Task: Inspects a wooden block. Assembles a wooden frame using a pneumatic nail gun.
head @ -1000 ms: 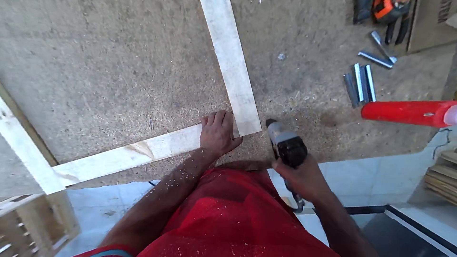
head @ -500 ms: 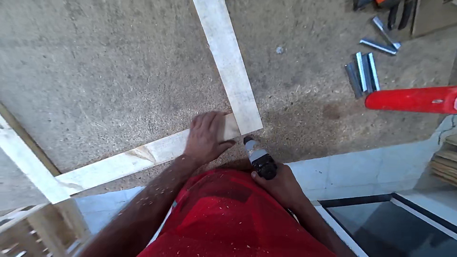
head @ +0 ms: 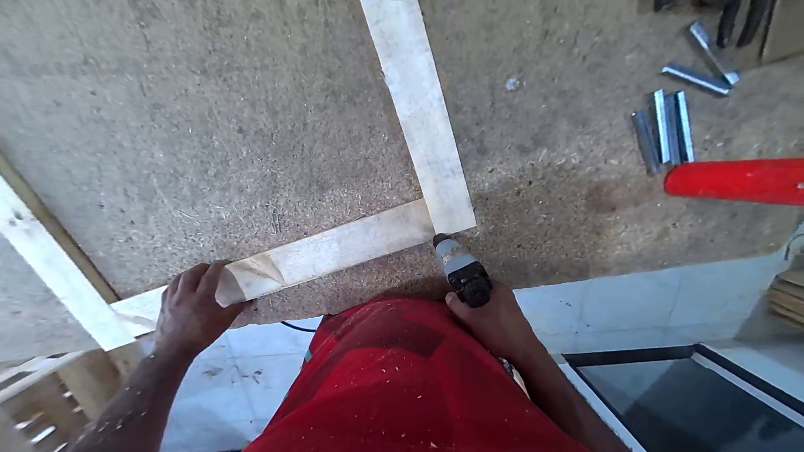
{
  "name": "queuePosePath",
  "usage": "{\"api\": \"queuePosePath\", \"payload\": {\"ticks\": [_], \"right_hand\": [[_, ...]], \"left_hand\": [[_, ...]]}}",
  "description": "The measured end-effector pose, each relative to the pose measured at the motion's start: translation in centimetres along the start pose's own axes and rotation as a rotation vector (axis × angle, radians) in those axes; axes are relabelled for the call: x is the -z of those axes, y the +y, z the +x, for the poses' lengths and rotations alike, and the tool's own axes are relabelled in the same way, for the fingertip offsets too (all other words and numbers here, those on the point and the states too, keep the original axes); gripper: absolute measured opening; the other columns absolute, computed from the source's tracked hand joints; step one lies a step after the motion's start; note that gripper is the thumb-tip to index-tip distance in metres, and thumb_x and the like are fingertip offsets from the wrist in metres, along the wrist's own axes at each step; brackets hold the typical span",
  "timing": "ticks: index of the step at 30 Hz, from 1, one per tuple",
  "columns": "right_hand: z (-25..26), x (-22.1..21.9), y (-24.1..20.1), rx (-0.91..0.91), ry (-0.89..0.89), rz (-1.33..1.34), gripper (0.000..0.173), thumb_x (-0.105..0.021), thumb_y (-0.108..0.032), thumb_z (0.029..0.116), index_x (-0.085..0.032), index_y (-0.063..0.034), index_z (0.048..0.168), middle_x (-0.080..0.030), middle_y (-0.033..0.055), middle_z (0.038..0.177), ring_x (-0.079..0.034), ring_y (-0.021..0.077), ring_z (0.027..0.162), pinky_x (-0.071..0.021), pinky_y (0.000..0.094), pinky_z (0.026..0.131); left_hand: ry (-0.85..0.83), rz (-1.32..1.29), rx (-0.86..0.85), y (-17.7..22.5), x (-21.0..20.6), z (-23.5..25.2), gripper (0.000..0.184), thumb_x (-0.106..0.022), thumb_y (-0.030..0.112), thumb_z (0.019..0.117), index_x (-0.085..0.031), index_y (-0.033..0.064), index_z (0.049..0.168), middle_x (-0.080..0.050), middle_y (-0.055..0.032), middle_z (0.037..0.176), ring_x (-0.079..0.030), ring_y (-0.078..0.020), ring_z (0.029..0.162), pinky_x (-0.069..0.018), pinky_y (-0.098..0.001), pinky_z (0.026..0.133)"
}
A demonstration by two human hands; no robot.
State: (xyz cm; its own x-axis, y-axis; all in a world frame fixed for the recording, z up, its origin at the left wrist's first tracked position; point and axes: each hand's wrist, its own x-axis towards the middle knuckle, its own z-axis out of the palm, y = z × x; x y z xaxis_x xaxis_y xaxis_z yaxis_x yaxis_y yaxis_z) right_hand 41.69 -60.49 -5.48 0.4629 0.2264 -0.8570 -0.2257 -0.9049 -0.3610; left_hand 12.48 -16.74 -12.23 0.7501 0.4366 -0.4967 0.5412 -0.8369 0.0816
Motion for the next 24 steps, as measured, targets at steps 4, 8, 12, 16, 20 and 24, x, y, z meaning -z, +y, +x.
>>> {"api": "queuePosePath", "payload": {"ticks": [4,8,12,16,20,24], "right_hand": [[0.1,0.2,-0.3,-0.027,-0.016,0.050,0.023,-0.075,-0.041,0.0859,-0.070,-0.0229,0.099,-0.068,-0.0029,0.074,-0.067,0.0123,0.067,-0.0574,0.0426,0.062],[0.1,0.0,-0.2,-0.028,-0.015,0.061,0.022,-0.075,-0.040,0.0852,-0.070,-0.0232,0.098,-0.068,-0.0036,0.074,-0.067,0.0112,0.066,-0.0578,0.0409,0.061],[0.1,-0.4,-0.1,-0.016,0.007,0.040,0.022,-0.076,-0.040,0.0843,-0.069,-0.0235,0.097,-0.068,-0.0043,0.076,-0.067,0.0101,0.069,-0.0580,0.0404,0.063],[-1.4,-0.3,1.8,0.076,0.073,0.046,0.037,-0.078,-0.049,0.0803,-0.070,-0.0234,0.106,-0.070,-0.0062,0.082,-0.069,0.0082,0.075,-0.0603,0.0401,0.069],[-3.1,0.2,3.4,0.080,0.151,0.097,0.042,-0.075,-0.054,0.0777,-0.071,-0.0217,0.105,-0.070,-0.0081,0.079,-0.068,0.0048,0.073,-0.0601,0.0360,0.067],[-2.2,-0.1,2.3,0.005,0.110,0.149,0.035,-0.075,-0.050,0.0787,-0.071,-0.0225,0.101,-0.069,-0.0074,0.076,-0.067,0.0060,0.069,-0.0592,0.0365,0.064]], "left_hand": [[0.031,0.013,-0.034,-0.4,-0.3,-0.2,0.096,-0.094,0.045,0.0647,-0.055,0.0096,0.145,-0.058,-0.0241,0.137,-0.054,-0.0480,0.127,-0.0428,-0.0668,0.106],[0.033,0.011,-0.016,-0.2,-0.6,-0.4,0.095,-0.096,0.042,0.0633,-0.057,0.0098,0.143,-0.058,-0.0233,0.136,-0.054,-0.0481,0.127,-0.0432,-0.0668,0.105],[0.002,0.040,-0.003,-0.4,-0.7,-0.3,0.097,-0.097,0.040,0.0628,-0.055,0.0128,0.146,-0.056,-0.0230,0.139,-0.053,-0.0478,0.129,-0.0434,-0.0665,0.106],[-0.074,0.064,-0.005,2.3,1.9,0.4,0.112,-0.096,0.054,0.0579,-0.048,0.0122,0.150,-0.053,-0.0244,0.143,-0.050,-0.0505,0.130,-0.0394,-0.0688,0.108],[0.062,-0.111,-0.232,11.2,6.2,4.2,0.095,-0.073,0.069,0.0776,-0.056,-0.0001,0.140,-0.055,-0.0287,0.140,-0.049,-0.0522,0.132,-0.0394,-0.0699,0.108],[0.086,-0.174,-0.687,22.6,7.1,12.1,0.078,-0.079,0.058,0.0799,-0.061,0.0103,0.138,-0.055,-0.0199,0.147,-0.040,-0.0463,0.145,-0.0343,-0.0643,0.117]]}}
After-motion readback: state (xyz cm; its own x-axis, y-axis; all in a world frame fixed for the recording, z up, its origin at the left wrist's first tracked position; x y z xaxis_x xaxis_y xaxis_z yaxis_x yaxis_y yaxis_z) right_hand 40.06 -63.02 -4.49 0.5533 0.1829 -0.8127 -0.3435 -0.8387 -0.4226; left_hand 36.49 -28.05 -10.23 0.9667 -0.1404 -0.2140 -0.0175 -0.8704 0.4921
